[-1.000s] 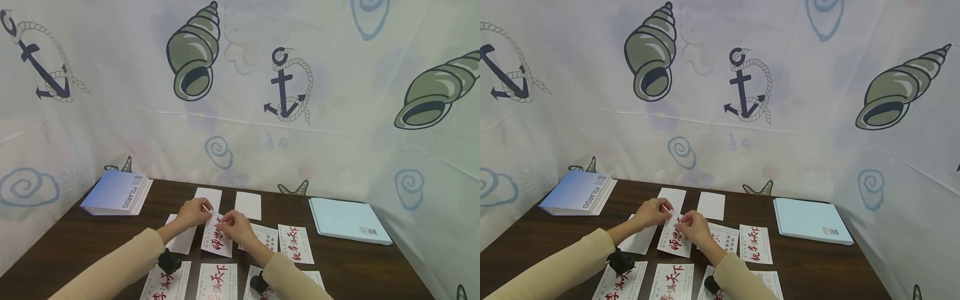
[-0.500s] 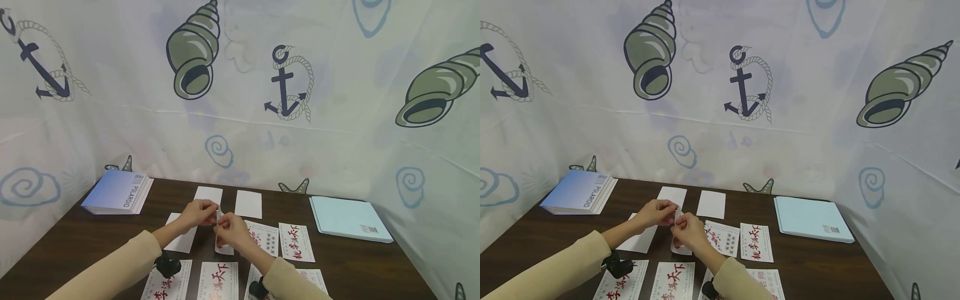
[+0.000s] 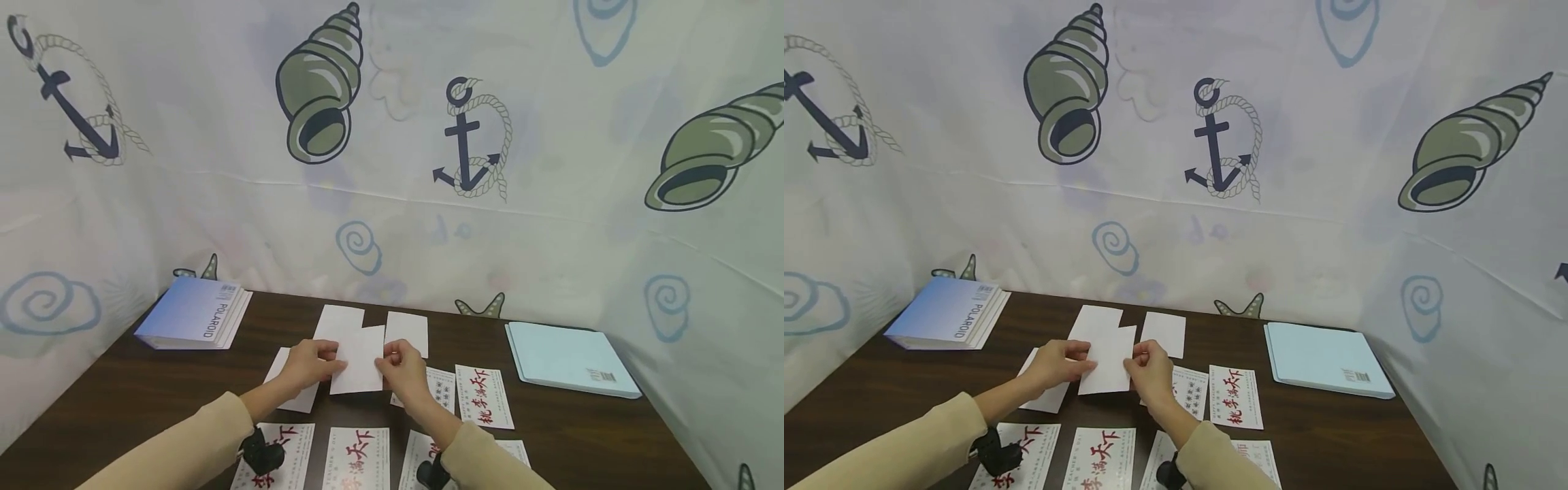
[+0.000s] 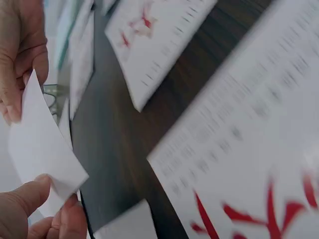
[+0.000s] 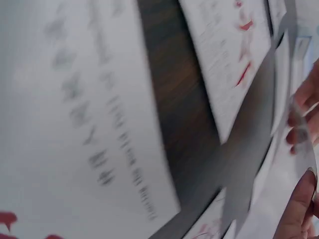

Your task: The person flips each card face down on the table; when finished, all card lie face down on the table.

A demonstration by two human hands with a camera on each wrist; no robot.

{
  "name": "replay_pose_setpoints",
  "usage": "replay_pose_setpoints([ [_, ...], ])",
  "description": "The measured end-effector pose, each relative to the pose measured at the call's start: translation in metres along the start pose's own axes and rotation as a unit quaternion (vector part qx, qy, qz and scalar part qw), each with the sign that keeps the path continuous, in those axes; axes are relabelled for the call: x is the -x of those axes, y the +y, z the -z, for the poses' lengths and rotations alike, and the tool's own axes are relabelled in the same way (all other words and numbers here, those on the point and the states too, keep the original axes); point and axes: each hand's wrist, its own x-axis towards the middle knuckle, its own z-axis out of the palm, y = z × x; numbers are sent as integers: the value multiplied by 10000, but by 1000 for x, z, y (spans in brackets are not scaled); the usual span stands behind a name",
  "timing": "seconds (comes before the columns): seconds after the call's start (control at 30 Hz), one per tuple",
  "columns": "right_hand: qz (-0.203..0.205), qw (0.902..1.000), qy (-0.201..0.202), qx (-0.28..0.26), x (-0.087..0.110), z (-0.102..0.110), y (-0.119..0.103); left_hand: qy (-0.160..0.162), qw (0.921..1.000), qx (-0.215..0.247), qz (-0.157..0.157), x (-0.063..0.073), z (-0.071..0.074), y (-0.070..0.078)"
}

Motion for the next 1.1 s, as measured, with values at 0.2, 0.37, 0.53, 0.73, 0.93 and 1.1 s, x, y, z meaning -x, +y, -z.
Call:
replay_pose_setpoints([
  [0.2, -268, 9971, -341, 626, -3, 0, 13, 244, 9943, -958, -397, -1, 0, -9],
  [0.37, -388, 9927, -630, 950, -1, -1, 20, 187, 9854, -1503, -773, -1, -4, -14],
  [0.53, -459, 9883, -746, 1246, -2, -2, 22, 150, 9771, -1906, -939, 2, -5, -9],
  [0.73, -555, 9830, -821, 1547, -6, -3, 18, 82, 9676, -2289, -1058, 1, -4, -3],
  [0.93, -252, 9735, -889, 2090, -6, -3, 16, 31, 9575, -2674, -1079, 3, -4, 2],
  [1.1, -88, 9774, -1036, 1840, -11, 12, 12, -63, 9534, -2806, -1109, 5, -5, 2],
])
